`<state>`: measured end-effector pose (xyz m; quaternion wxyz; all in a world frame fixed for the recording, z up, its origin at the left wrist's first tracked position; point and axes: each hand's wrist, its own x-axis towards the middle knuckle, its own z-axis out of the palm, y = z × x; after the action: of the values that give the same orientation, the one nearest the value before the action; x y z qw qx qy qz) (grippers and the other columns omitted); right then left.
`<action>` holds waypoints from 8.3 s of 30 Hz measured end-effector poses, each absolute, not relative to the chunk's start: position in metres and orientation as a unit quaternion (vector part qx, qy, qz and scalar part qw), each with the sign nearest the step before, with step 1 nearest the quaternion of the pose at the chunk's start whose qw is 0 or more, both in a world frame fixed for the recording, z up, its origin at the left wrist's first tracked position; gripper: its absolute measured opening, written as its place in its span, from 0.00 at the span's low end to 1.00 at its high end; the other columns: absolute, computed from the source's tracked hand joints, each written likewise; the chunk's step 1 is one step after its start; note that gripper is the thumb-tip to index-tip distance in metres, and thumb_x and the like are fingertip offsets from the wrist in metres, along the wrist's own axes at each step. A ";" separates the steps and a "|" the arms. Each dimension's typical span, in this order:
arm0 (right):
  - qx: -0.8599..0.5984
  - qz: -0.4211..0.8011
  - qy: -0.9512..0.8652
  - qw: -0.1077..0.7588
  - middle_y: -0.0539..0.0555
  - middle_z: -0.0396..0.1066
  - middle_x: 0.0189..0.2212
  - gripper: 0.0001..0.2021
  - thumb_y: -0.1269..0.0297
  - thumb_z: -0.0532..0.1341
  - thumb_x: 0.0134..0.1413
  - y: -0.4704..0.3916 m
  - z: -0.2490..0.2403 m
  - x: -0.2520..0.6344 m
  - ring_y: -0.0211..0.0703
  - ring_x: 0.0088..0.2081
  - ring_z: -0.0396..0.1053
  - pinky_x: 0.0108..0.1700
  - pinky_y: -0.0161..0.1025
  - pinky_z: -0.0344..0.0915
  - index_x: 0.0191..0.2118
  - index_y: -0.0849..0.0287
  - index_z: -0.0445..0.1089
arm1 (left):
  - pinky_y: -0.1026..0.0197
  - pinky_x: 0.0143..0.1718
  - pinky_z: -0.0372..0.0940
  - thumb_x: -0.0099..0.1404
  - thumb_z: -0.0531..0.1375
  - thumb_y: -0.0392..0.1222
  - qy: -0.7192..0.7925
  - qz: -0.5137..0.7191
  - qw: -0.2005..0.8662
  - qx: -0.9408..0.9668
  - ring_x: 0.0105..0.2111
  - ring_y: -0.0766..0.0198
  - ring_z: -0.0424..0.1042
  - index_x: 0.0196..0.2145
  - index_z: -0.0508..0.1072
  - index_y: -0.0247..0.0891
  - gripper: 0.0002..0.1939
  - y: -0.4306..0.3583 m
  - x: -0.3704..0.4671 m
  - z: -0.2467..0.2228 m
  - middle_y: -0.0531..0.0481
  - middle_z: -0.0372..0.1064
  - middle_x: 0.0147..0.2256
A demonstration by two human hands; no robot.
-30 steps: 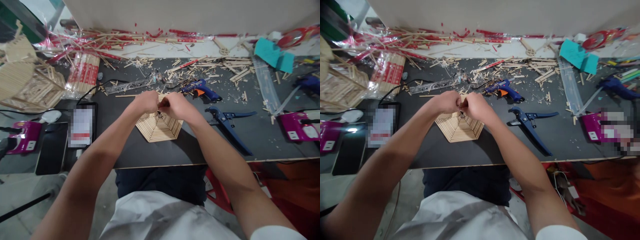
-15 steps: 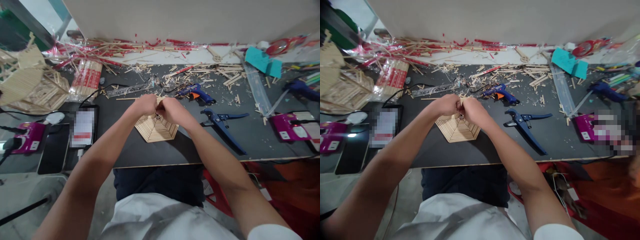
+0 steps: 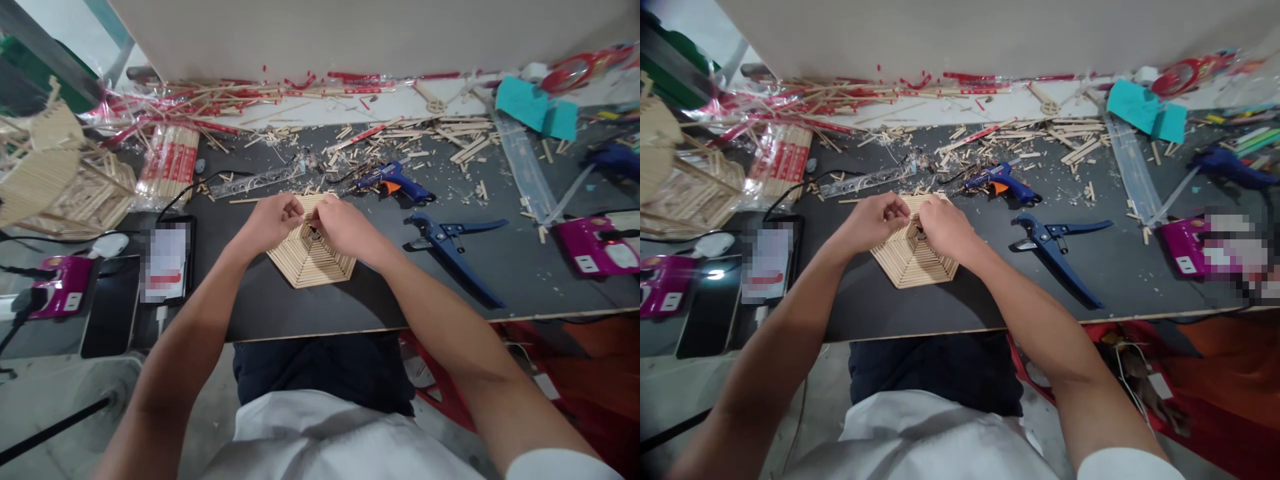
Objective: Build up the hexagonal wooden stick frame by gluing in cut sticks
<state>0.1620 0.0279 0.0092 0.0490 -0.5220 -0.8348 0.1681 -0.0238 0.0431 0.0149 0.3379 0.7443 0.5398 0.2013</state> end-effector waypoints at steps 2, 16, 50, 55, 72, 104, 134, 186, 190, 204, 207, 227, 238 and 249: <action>-0.527 0.181 -0.828 0.062 0.66 0.71 0.48 0.07 0.72 0.56 0.65 0.029 0.008 0.163 0.51 0.45 0.71 0.42 0.42 0.62 0.43 0.64 0.72 | 0.61 0.33 0.60 0.60 0.63 0.33 0.535 0.209 0.321 0.753 0.28 0.65 0.67 0.32 0.75 0.37 0.02 0.043 -0.022 0.015 0.51 0.73 0.29; -0.493 0.540 -0.568 0.377 0.47 0.63 0.24 0.17 0.48 0.60 0.67 0.032 0.012 0.161 0.34 0.26 0.59 0.31 0.34 0.62 0.34 0.58 0.67 | 0.62 0.37 0.71 0.60 0.71 0.40 0.478 0.508 0.456 0.553 0.33 0.65 0.76 0.35 0.83 0.38 0.05 0.032 0.000 0.001 0.48 0.81 0.35; -0.761 0.186 -0.622 -0.004 0.64 0.75 0.38 0.08 0.64 0.57 0.56 -0.076 0.029 0.351 0.58 0.40 0.74 0.42 0.48 0.66 0.40 0.57 0.70 | 0.68 0.25 0.68 0.60 0.68 0.27 0.429 0.539 0.500 0.525 0.23 0.71 0.75 0.30 0.65 0.38 0.14 0.039 0.002 0.001 0.53 0.77 0.26; -0.693 0.376 -0.603 0.121 0.55 0.76 0.30 0.08 0.58 0.59 0.57 -0.059 0.043 0.276 0.49 0.33 0.72 0.36 0.42 0.64 0.36 0.55 0.70 | 0.68 0.24 0.68 0.59 0.70 0.28 0.422 0.538 0.520 0.513 0.23 0.69 0.76 0.30 0.62 0.40 0.18 0.037 0.003 0.001 0.55 0.75 0.23; -0.625 0.400 -0.651 0.162 0.56 0.77 0.42 0.12 0.57 0.58 0.64 -0.050 0.042 0.201 0.48 0.41 0.73 0.42 0.40 0.64 0.46 0.58 0.69 | 0.68 0.23 0.66 0.57 0.73 0.29 0.412 0.464 0.604 0.501 0.20 0.68 0.75 0.30 0.54 0.42 0.28 0.033 -0.003 0.011 0.61 0.68 0.18; -0.664 0.191 -0.719 0.076 0.64 0.78 0.35 0.26 0.41 0.48 0.69 -0.054 0.028 0.186 0.55 0.35 0.75 0.32 0.42 0.53 0.38 0.60 0.70 | 0.67 0.26 0.70 0.55 0.70 0.25 0.469 0.402 0.628 0.474 0.23 0.67 0.74 0.32 0.71 0.33 0.13 0.030 -0.004 0.022 0.49 0.76 0.26; -0.640 0.249 -0.725 0.058 0.66 0.77 0.42 0.27 0.49 0.40 0.74 -0.065 0.048 0.183 0.57 0.43 0.75 0.39 0.43 0.56 0.44 0.62 0.69 | 0.67 0.24 0.65 0.54 0.73 0.31 0.451 0.371 0.634 0.507 0.21 0.71 0.69 0.31 0.77 0.31 0.08 0.030 -0.010 0.022 0.45 0.78 0.27; -0.659 0.140 -0.739 -0.008 0.62 0.78 0.40 0.24 0.55 0.41 0.75 -0.058 0.023 0.176 0.57 0.39 0.78 0.33 0.43 0.53 0.44 0.62 0.70 | 0.62 0.23 0.71 0.56 0.70 0.32 0.467 0.363 0.571 0.570 0.22 0.62 0.75 0.31 0.79 0.32 0.04 0.035 -0.015 0.015 0.44 0.76 0.24; -0.663 0.130 -0.737 -0.011 0.63 0.78 0.40 0.23 0.55 0.41 0.75 -0.057 0.021 0.175 0.57 0.38 0.78 0.32 0.43 0.52 0.44 0.62 0.69 | 0.61 0.25 0.73 0.57 0.68 0.28 0.493 0.358 0.554 0.567 0.22 0.61 0.76 0.30 0.78 0.31 0.03 0.035 -0.012 0.018 0.44 0.76 0.25; -0.672 0.144 -0.725 0.048 0.64 0.78 0.36 0.23 0.55 0.41 0.73 -0.059 0.009 0.178 0.52 0.33 0.74 0.32 0.42 0.49 0.42 0.63 0.69 | 0.64 0.29 0.72 0.57 0.69 0.30 0.497 0.361 0.578 0.538 0.29 0.62 0.78 0.31 0.77 0.31 0.04 0.029 -0.007 0.033 0.43 0.79 0.29; -0.674 0.158 -0.716 0.094 0.64 0.77 0.33 0.25 0.55 0.39 0.73 -0.062 0.011 0.185 0.52 0.32 0.73 0.33 0.42 0.50 0.40 0.62 0.69 | 0.63 0.31 0.72 0.59 0.68 0.31 0.491 0.364 0.588 0.530 0.28 0.64 0.77 0.36 0.77 0.29 0.07 0.028 -0.008 0.032 0.41 0.80 0.31; -0.797 -0.118 -0.592 0.022 0.82 0.69 0.49 0.36 0.48 0.44 0.69 -0.089 -0.003 0.304 0.76 0.49 0.68 0.48 0.57 0.62 0.63 0.80 0.64 | 0.64 0.27 0.69 0.64 0.65 0.36 0.461 0.399 0.492 0.621 0.25 0.68 0.75 0.42 0.79 0.33 0.09 0.030 -0.020 0.020 0.42 0.81 0.35; -0.854 -0.141 -0.500 0.030 0.88 0.68 0.50 0.33 0.53 0.51 0.64 -0.087 -0.017 0.333 0.80 0.52 0.68 0.49 0.60 0.62 0.60 0.81 0.67 | 0.66 0.24 0.66 0.64 0.63 0.39 0.496 0.420 0.435 0.624 0.26 0.66 0.75 0.43 0.77 0.36 0.09 0.027 -0.025 0.001 0.44 0.80 0.34; -0.759 -0.056 -0.644 0.075 0.78 0.65 0.60 0.29 0.57 0.58 0.64 -0.023 0.013 0.305 0.69 0.64 0.60 0.66 0.55 0.54 0.62 0.76 0.66 | 0.66 0.26 0.68 0.67 0.61 0.39 0.506 0.440 0.371 0.643 0.25 0.68 0.75 0.40 0.77 0.37 0.06 0.030 -0.024 -0.007 0.47 0.80 0.32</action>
<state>0.3050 -0.0231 0.0128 0.0747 -0.7595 -0.6438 -0.0561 -0.0235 0.0296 -0.0068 0.3706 0.6431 0.5056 0.4398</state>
